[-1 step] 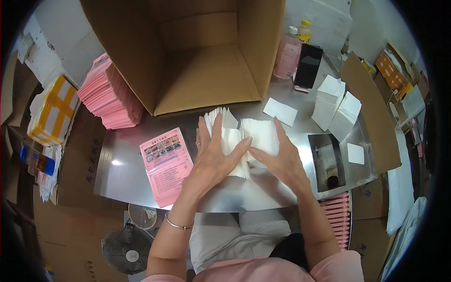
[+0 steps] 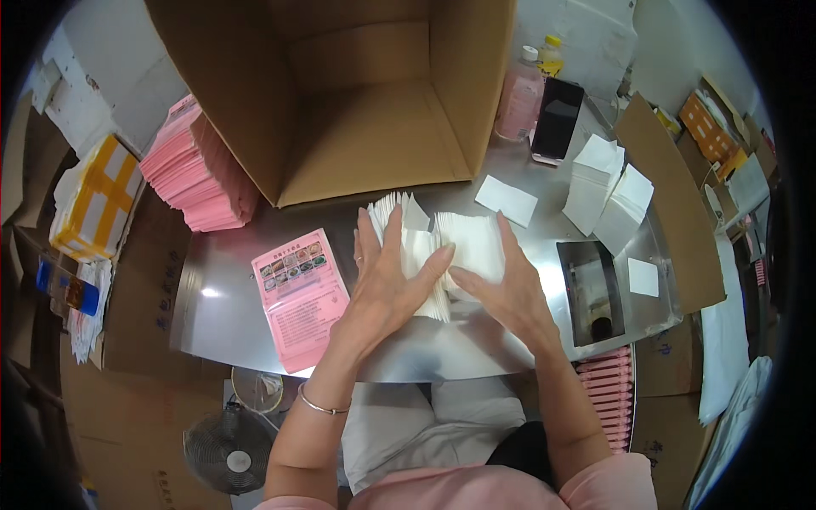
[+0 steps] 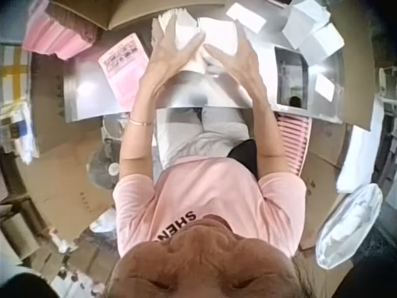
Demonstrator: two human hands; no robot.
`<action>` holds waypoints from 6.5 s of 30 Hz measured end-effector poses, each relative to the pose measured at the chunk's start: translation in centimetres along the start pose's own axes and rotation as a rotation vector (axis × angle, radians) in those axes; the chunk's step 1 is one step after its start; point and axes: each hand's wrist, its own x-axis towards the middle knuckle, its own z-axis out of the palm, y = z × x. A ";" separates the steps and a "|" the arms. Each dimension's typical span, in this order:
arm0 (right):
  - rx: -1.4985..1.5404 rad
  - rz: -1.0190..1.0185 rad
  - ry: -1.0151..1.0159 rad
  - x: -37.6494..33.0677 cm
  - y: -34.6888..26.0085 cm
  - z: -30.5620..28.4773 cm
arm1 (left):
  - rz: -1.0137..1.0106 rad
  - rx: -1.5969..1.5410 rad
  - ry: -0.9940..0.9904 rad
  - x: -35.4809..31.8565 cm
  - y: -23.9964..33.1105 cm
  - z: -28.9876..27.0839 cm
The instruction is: Packaging pink paper products with white inserts using a machine.
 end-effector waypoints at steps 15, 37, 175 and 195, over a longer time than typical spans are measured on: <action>-0.152 -0.285 0.045 -2.0 2.8 -0.7 | 0.018 -0.062 0.013 1.1 -0.2 1.5; -0.463 -0.134 0.343 -2.7 2.2 2.6 | 0.170 0.478 0.415 -2.8 0.9 4.2; 0.052 -0.378 -0.109 -3.9 7.2 -2.9 | 0.156 -0.332 -0.039 -3.7 3.4 8.7; 0.266 -0.510 -0.163 -6.2 9.3 -0.2 | 0.307 -0.634 -0.087 -7.5 3.1 9.6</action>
